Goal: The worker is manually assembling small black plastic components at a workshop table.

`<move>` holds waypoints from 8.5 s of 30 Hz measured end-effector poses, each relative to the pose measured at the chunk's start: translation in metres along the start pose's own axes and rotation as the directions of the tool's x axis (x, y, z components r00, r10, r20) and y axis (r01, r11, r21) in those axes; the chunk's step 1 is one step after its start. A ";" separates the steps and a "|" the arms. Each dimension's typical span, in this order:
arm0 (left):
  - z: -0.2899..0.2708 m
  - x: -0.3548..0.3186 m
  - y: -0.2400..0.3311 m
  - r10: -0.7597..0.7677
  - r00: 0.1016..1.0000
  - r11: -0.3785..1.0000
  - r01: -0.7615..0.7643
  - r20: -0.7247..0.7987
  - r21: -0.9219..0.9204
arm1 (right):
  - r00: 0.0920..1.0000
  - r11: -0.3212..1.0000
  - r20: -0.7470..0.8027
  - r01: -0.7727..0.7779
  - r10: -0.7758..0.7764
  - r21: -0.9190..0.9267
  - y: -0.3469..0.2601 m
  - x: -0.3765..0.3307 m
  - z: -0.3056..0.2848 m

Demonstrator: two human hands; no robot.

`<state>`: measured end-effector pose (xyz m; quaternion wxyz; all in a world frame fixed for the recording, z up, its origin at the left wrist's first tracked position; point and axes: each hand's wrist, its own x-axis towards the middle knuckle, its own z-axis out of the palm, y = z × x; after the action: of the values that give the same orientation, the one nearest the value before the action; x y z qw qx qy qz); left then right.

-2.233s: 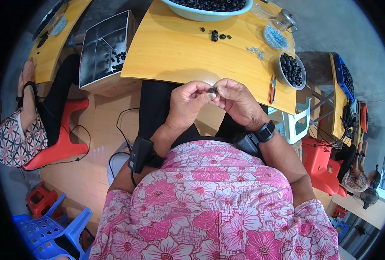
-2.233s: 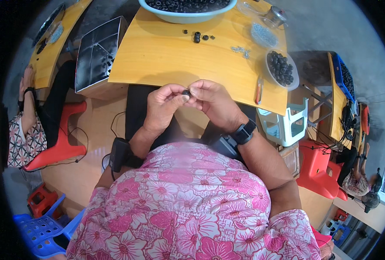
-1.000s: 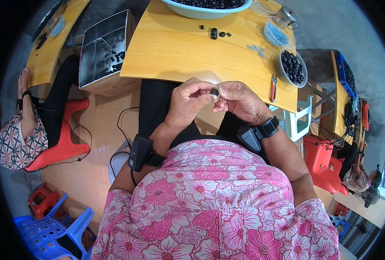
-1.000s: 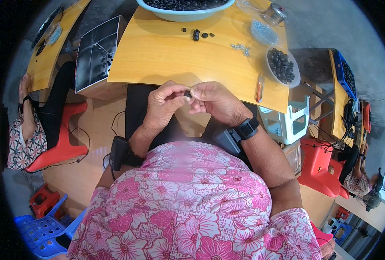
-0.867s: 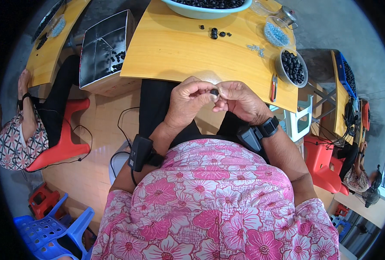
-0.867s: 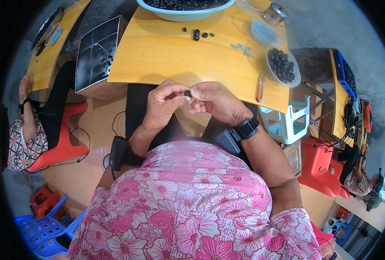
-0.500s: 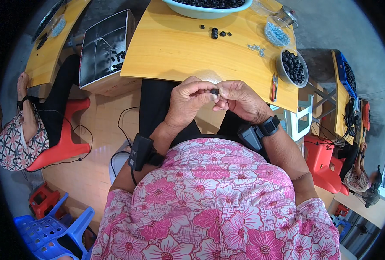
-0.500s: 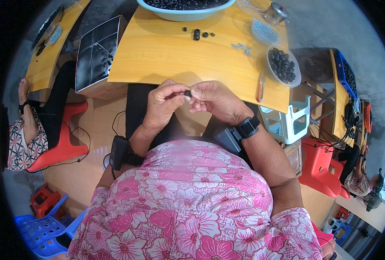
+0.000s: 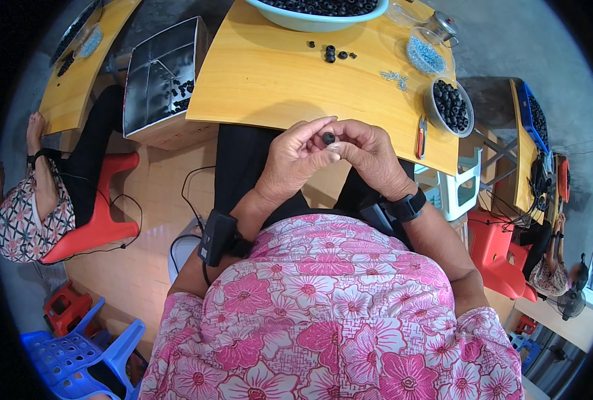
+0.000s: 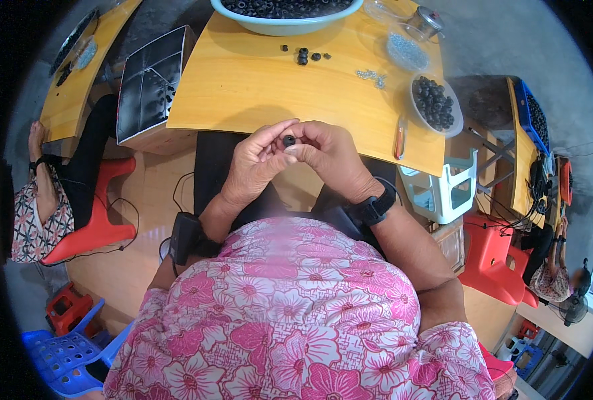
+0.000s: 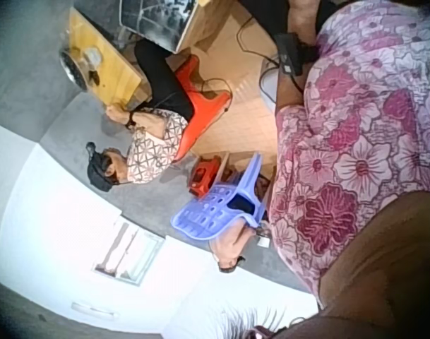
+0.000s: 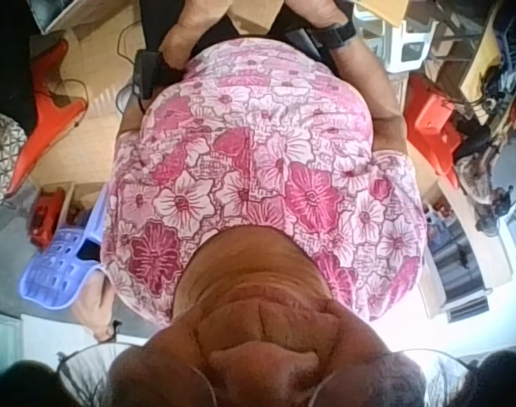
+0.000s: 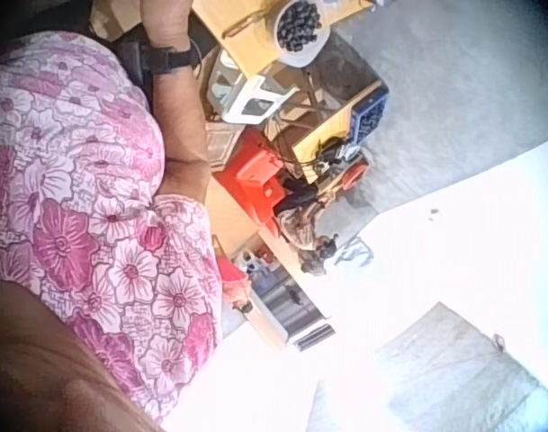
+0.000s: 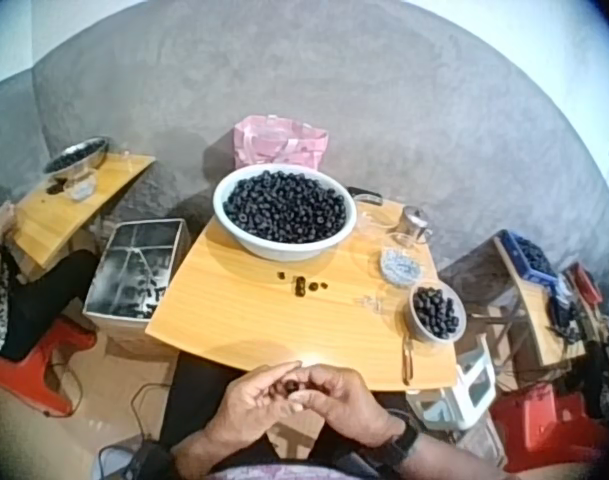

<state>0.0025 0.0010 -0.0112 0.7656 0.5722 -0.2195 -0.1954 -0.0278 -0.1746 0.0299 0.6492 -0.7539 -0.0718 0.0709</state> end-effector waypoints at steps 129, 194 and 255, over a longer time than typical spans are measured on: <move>0.002 0.003 0.016 0.026 0.998 0.971 -0.039 0.055 0.238 | 0.998 0.998 -0.026 0.059 -0.058 0.029 -0.010 -0.003 -0.001; -0.022 0.048 0.011 0.124 0.987 0.815 -0.041 -0.104 0.577 | 0.923 0.689 -0.328 -0.107 -0.198 -0.717 0.023 0.127 -0.082; 0.004 0.016 0.016 -0.352 0.935 0.806 0.283 -0.036 -0.520 | 0.949 0.927 -0.125 0.246 -0.290 -0.281 -0.014 0.019 -0.012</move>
<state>0.0145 -0.0068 0.0074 0.8578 0.3907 -0.0110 -0.3337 -0.0070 -0.1803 0.0454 0.5511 -0.8193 -0.1294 -0.0913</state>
